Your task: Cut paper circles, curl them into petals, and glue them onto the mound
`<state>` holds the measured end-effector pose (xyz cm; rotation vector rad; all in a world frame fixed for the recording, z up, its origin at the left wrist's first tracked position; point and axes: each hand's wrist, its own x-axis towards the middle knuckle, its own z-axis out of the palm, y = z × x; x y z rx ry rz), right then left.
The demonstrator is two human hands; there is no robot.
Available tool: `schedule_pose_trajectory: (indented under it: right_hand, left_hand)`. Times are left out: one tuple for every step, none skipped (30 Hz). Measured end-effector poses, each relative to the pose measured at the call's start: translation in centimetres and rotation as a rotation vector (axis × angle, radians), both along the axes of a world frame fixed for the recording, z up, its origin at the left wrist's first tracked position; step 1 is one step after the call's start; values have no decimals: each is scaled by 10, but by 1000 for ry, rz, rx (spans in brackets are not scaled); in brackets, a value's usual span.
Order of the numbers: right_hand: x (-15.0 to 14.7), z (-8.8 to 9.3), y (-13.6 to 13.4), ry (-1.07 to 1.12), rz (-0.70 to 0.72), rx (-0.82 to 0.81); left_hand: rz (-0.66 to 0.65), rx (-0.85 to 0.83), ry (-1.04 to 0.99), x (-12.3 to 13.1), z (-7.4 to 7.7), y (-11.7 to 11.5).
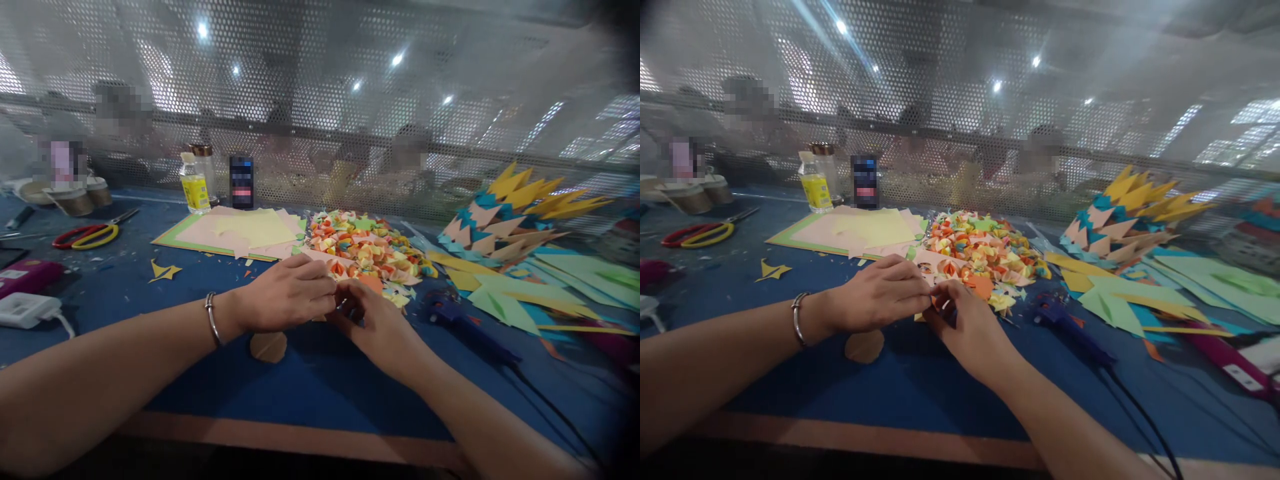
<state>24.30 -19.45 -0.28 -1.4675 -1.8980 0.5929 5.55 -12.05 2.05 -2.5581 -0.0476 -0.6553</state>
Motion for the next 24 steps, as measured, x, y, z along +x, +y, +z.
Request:
schedule_pose_trajectory:
  right_hand:
    - [-1, 0, 0, 37, 19, -29]
    - [-1, 0, 1, 68, 37, -56]
    - [-1, -1, 1, 95, 52, -81]
    - [0, -2, 1, 120, 63, -100]
    - [0, -3, 2, 144, 74, -114]
    - [1, -4, 2, 164, 85, -122]
    - [1, -5, 2, 176, 97, -123]
    - [1, -5, 2, 176, 103, -117]
    - [1, -6, 2, 167, 100, -103]
    - [0, -6, 2, 152, 91, -83]
    - [0, -6, 2, 136, 78, -67]
    - [-1, -6, 2, 129, 66, -53]
    - [-1, -6, 3, 130, 54, -51]
    - [0, -5, 4, 136, 37, -60]
    - [1, -5, 6, 147, 12, -76]
    - [4, -4, 8, 161, -23, -100]
    - [8, -2, 10, 176, -75, -122]
    - [12, 2, 13, 206, -124, -143]
    - [17, 6, 17, 267, -163, -155]
    - [21, 12, 20, 328, -187, -178]
    - [26, 18, 24, 383, -219, -169]
    - [31, 24, 27, 412, -241, -153]
    - [35, 29, 31, 425, -247, -138]
    - [39, 33, 34, 418, -242, -123]
  left_hand:
    - [-6, 2, 0, 0, 0, -1]
    - [-11, 2, -1, 0, 0, -2]
    - [-18, 3, -5, 0, 0, -2]
    - [-29, 7, -12, 0, -1, -3]
    - [-42, 14, -20, 0, -1, -3]
    - [-53, 20, -30, 0, -1, -3]
    - [-62, 26, -39, 0, -2, -3]
    - [-69, 31, -45, 0, -2, -3]
    - [-76, 37, -50, 1, -2, -3]
    - [-83, 42, -55, 1, -3, -4]
    - [-95, 48, -65, 0, -2, -4]
    - [-108, 50, -79, 0, -2, -4]
    - [-120, 48, -93, -1, -2, -3]
    - [-126, 38, -111, -2, -2, -2]
    - [-125, 17, -128, -4, -2, -1]
    - [-111, -14, -141, -5, -2, 0]
    - [-83, -54, -149, -6, -2, 2]
    - [-44, -102, -156, -6, -3, 5]
    - [2, -155, -168, -7, -4, 8]
    - [50, -211, -180, -7, -5, 11]
    - [93, -266, -195, -6, -7, 14]
    - [126, -321, -209, -6, -9, 17]
    - [151, -374, -220, -5, -11, 20]
    - [175, -422, -220, -5, -12, 24]
